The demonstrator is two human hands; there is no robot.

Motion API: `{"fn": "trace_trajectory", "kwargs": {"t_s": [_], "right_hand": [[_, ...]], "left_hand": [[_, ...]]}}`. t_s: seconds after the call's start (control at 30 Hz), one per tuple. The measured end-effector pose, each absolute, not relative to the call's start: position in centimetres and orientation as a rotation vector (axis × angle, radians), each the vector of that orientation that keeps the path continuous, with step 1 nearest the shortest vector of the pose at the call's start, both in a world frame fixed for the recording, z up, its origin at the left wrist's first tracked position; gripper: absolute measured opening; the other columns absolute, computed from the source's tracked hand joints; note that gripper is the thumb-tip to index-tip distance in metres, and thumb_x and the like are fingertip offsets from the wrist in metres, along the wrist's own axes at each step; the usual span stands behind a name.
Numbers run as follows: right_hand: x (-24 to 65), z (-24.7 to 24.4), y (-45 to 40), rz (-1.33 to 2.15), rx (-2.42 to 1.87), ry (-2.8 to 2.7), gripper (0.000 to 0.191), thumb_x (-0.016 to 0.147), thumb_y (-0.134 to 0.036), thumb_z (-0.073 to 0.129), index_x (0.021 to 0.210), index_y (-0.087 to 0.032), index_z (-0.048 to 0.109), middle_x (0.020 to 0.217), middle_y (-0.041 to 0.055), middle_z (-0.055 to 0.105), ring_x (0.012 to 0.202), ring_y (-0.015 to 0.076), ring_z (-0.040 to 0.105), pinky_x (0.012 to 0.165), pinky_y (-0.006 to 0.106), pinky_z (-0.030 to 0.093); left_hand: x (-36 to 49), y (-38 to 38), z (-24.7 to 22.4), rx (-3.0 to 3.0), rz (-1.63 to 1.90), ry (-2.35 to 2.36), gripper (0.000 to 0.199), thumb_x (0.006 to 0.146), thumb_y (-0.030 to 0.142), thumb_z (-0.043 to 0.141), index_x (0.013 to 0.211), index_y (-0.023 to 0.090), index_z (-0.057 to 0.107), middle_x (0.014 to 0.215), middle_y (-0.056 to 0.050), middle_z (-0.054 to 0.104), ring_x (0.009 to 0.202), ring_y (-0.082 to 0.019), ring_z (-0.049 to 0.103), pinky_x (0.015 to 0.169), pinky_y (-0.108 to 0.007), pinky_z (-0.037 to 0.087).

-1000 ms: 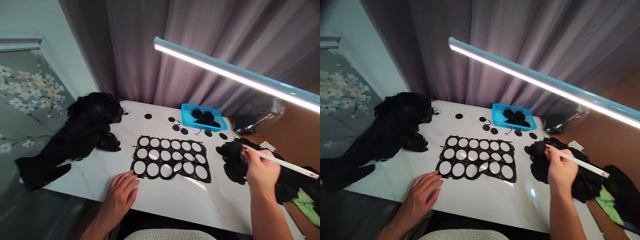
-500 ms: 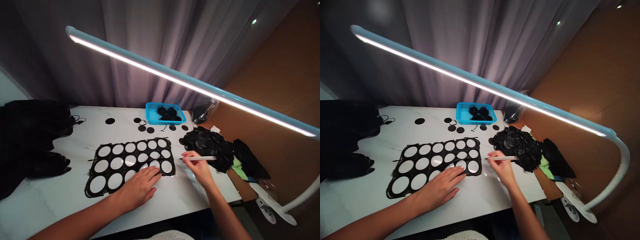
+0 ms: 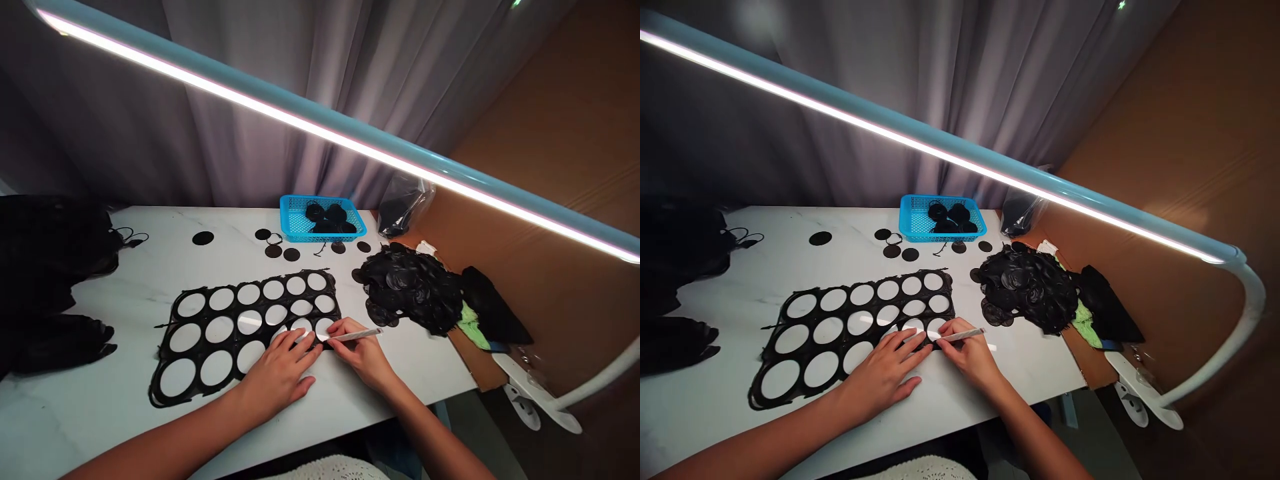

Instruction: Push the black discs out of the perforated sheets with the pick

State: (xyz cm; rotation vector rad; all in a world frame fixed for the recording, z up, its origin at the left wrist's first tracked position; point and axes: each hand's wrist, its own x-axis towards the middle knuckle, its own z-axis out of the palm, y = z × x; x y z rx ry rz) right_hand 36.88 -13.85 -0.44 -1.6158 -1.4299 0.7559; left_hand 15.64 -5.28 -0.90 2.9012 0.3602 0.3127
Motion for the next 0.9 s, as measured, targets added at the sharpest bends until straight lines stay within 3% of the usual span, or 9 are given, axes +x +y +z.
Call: {"fn": "trace_trajectory", "kwargs": {"t_s": [0.17, 0.33, 0.5, 0.63, 0.77, 0.9], "right_hand": [[36.0, -0.7, -14.3, 0.597, -1.631, -1.601, 0.011, 0.093, -0.022, 0.054, 0.082, -0.022, 0.058, 0.096, 0.0056, 0.066, 0.089, 0.0192, 0.063, 0.074, 0.031, 0.052], [35.4, -1.0, -14.8, 0.131, -1.588, -2.061, 0.017, 0.095, -0.012, 0.047, 0.097, -0.021, 0.061, 0.116, 0.0111, 0.067, 0.103, 0.0257, 0.061, 0.084, 0.042, 0.048], [41.6, 0.7, -13.1, -0.046, -1.879, -1.67, 0.022, 0.097, -0.023, 0.042, 0.085, -0.021, 0.06, 0.102, 0.0117, 0.07, 0.096, 0.0269, 0.062, 0.083, 0.043, 0.044], [43.6, 1.6, -12.5, 0.327, -1.863, -1.305, 0.022, 0.094, -0.036, 0.049, 0.081, -0.021, 0.058, 0.1, 0.0085, 0.071, 0.091, 0.0233, 0.064, 0.081, 0.036, 0.047], [39.6, 0.8, -13.7, 0.759, -1.64, -1.388, 0.024, 0.093, -0.032, 0.053, 0.072, -0.021, 0.053, 0.1, 0.0067, 0.07, 0.091, 0.0202, 0.064, 0.079, 0.031, 0.049], [37.0, 0.0, -14.5, 0.829, -1.566, -1.457, 0.017, 0.093, -0.028, 0.054, 0.078, -0.021, 0.057, 0.101, 0.0063, 0.068, 0.094, 0.0194, 0.064, 0.08, 0.031, 0.05]], "left_hand": [[15.7, -5.3, -1.2, 2.877, 0.353, 0.36, 0.048, 0.089, 0.028, 0.061, 0.135, 0.022, 0.05, 0.136, -0.008, 0.055, 0.126, -0.03, 0.046, 0.102, -0.047, 0.039], [15.7, -5.2, -1.2, 2.851, 0.385, 0.359, 0.041, 0.09, 0.029, 0.058, 0.129, 0.021, 0.053, 0.134, -0.009, 0.056, 0.126, -0.03, 0.046, 0.101, -0.047, 0.04], [15.7, -5.3, -1.1, 2.854, 0.399, 0.361, 0.043, 0.09, 0.027, 0.058, 0.132, 0.023, 0.051, 0.135, -0.008, 0.056, 0.126, -0.029, 0.047, 0.101, -0.045, 0.04], [15.6, -5.4, -1.0, 2.854, 0.411, 0.371, 0.043, 0.09, 0.027, 0.058, 0.132, 0.024, 0.051, 0.133, -0.008, 0.056, 0.126, -0.028, 0.047, 0.101, -0.044, 0.04], [15.7, -5.4, -0.8, 2.861, 0.38, 0.382, 0.042, 0.089, 0.025, 0.059, 0.131, 0.023, 0.052, 0.134, -0.008, 0.056, 0.126, -0.029, 0.047, 0.101, -0.045, 0.04], [15.8, -5.4, -0.8, 2.855, 0.369, 0.379, 0.045, 0.09, 0.023, 0.056, 0.135, 0.023, 0.05, 0.136, -0.008, 0.055, 0.127, -0.029, 0.045, 0.102, -0.047, 0.039]]}}
